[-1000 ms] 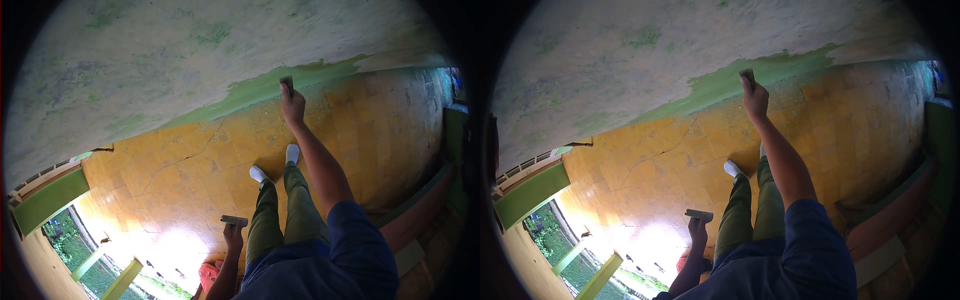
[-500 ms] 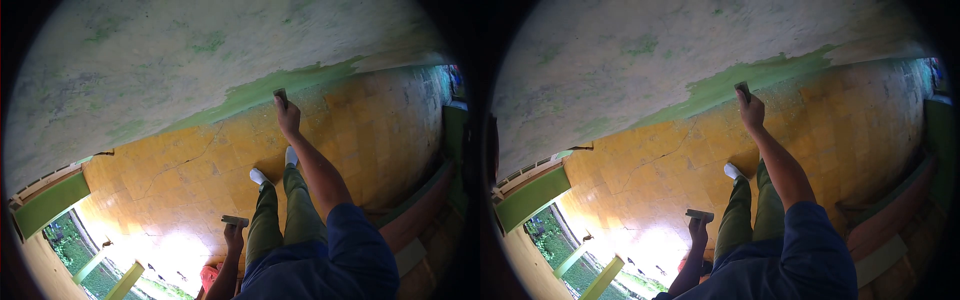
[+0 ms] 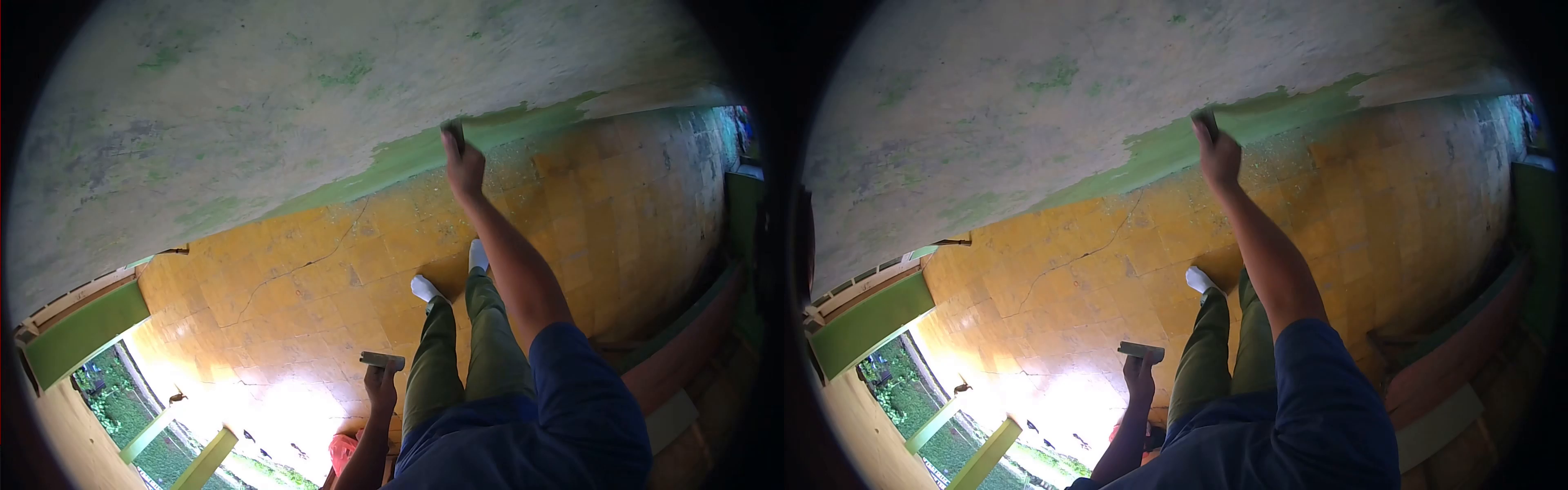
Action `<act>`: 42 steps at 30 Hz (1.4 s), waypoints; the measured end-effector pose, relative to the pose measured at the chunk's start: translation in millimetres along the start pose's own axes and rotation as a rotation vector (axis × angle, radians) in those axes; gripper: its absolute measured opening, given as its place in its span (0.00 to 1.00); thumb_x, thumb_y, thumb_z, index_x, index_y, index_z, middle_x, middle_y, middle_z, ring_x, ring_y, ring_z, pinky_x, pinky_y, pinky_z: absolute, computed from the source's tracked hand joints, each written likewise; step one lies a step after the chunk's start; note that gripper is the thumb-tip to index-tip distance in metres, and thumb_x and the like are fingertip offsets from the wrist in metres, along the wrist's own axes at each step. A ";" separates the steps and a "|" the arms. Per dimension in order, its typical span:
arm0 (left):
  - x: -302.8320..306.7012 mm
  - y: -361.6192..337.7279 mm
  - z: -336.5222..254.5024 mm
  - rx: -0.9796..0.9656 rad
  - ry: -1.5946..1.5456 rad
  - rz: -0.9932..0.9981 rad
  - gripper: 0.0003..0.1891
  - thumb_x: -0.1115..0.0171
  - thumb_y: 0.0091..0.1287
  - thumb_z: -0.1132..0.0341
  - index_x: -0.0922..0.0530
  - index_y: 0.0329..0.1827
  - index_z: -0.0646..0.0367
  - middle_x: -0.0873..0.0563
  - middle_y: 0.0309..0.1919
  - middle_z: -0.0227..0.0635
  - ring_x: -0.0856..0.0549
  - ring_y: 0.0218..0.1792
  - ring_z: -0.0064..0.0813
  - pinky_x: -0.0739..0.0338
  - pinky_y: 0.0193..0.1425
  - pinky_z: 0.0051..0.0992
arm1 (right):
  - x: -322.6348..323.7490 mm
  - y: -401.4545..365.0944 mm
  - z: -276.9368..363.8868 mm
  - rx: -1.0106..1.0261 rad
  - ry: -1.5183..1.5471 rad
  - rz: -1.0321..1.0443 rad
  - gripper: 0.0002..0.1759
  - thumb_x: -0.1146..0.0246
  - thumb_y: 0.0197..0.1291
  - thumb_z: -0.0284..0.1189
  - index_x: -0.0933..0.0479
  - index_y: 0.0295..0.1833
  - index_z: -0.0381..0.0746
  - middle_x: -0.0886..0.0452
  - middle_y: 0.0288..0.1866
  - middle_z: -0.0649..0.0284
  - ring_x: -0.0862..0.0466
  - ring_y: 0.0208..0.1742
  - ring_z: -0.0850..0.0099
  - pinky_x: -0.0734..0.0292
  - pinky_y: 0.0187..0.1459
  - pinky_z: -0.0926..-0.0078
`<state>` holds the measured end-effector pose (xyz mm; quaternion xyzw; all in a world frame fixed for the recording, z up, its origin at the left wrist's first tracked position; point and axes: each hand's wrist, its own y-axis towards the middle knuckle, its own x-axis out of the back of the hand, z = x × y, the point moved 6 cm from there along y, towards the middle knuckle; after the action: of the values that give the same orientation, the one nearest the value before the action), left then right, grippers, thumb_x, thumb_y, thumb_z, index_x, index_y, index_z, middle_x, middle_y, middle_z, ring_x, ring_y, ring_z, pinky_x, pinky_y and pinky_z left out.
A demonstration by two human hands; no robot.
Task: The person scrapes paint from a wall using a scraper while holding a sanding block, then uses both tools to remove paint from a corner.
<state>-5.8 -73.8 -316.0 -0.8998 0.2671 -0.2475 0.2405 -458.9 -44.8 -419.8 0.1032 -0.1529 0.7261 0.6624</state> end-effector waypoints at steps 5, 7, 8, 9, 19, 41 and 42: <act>3.6 -2.4 5.1 0.026 0.034 0.005 0.07 0.43 0.65 0.71 0.26 0.39 0.67 0.19 0.32 0.34 0.22 0.35 0.20 0.27 0.40 0.21 | 5.4 -14.3 -1.4 -0.040 0.078 0.008 0.29 0.43 0.59 0.51 0.21 0.29 0.32 0.22 0.20 0.53 0.19 0.23 0.65 0.28 0.27 0.69; 0.5 -3.5 4.2 0.015 0.021 0.005 0.07 0.42 0.65 0.71 0.26 0.39 0.67 0.19 0.32 0.34 0.22 0.35 0.20 0.27 0.40 0.21 | 10.6 -27.0 -16.8 -0.003 0.059 -0.021 0.29 0.42 0.59 0.51 0.21 0.29 0.32 0.23 0.19 0.54 0.20 0.22 0.65 0.29 0.27 0.69; 0.5 -2.2 2.1 0.006 0.008 -0.002 0.07 0.42 0.65 0.71 0.26 0.39 0.67 0.20 0.31 0.33 0.22 0.34 0.20 0.27 0.40 0.21 | 8.9 -33.1 -29.4 -0.036 0.026 0.004 0.28 0.42 0.59 0.50 0.22 0.28 0.31 0.24 0.18 0.54 0.22 0.21 0.66 0.29 0.26 0.69; 1.5 -1.1 1.0 0.002 0.007 -0.006 0.07 0.42 0.65 0.71 0.26 0.39 0.67 0.20 0.31 0.33 0.22 0.34 0.20 0.27 0.40 0.21 | 4.0 -36.4 -42.7 -0.071 -0.008 0.032 0.28 0.42 0.59 0.49 0.23 0.28 0.30 0.25 0.17 0.55 0.24 0.19 0.67 0.30 0.26 0.70; -0.6 0.0 -3.2 0.007 0.050 0.014 0.07 0.43 0.65 0.71 0.25 0.38 0.67 0.18 0.32 0.35 0.20 0.35 0.21 0.27 0.41 0.21 | 19.3 -22.1 5.7 0.040 0.148 -0.041 0.29 0.43 0.60 0.50 0.25 0.23 0.32 0.30 0.12 0.59 0.29 0.15 0.68 0.33 0.22 0.69; -18.9 -1.0 -17.4 0.021 0.088 0.057 0.09 0.43 0.65 0.69 0.25 0.39 0.69 0.18 0.33 0.39 0.19 0.36 0.24 0.26 0.41 0.23 | 25.0 -5.7 5.0 -0.078 0.059 0.053 0.29 0.43 0.59 0.52 0.20 0.30 0.32 0.24 0.17 0.55 0.23 0.19 0.63 0.30 0.24 0.69; -21.0 -0.1 -19.2 0.013 0.086 0.061 0.09 0.43 0.65 0.69 0.25 0.39 0.69 0.18 0.33 0.39 0.19 0.36 0.24 0.26 0.41 0.23 | 26.6 -9.1 -7.3 -0.086 -0.005 0.044 0.29 0.44 0.59 0.52 0.21 0.29 0.32 0.24 0.17 0.55 0.23 0.19 0.64 0.31 0.24 0.69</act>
<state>-32.3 -66.9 -308.0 -0.8781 0.3030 -0.2802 0.2422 -452.2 -16.7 -416.5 0.0730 -0.1882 0.7331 0.6495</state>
